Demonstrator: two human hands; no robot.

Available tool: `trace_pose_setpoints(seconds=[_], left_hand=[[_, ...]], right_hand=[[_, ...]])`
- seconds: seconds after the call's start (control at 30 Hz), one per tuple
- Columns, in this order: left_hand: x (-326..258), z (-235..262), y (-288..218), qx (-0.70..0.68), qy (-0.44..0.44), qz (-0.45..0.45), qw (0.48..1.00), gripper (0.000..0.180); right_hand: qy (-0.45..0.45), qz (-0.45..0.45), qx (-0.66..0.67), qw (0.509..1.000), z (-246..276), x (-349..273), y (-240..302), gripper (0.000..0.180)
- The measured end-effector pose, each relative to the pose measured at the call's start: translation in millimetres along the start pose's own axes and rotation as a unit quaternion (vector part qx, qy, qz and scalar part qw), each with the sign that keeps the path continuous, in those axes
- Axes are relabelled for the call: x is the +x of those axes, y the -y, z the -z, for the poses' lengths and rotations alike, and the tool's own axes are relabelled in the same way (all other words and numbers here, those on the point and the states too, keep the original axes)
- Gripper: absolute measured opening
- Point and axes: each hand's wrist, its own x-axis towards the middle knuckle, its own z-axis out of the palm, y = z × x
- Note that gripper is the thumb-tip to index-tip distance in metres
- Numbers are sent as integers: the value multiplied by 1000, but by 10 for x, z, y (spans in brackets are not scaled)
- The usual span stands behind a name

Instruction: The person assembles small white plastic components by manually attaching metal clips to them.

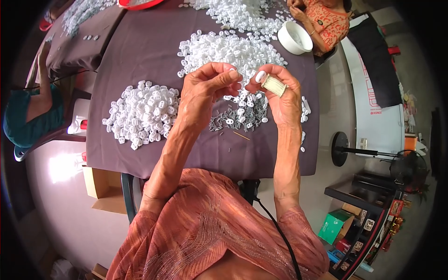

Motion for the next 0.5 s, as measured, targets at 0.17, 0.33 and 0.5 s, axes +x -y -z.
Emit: trace_pose_setpoints(seconds=[0.17,0.33,0.5], left_hand=[[-93,-137,-42,-33,16,22,999,15],[-121,-181,-72,-62,21,6,998,15],[-116,-162,-38,-78,25,-6,997,15]], right_hand=[[18,61,-21,998,-157,-30,107,12],[74,167,-111,977,-111,-58,83,13],[102,192,-189,958,-114,-48,109,11]])
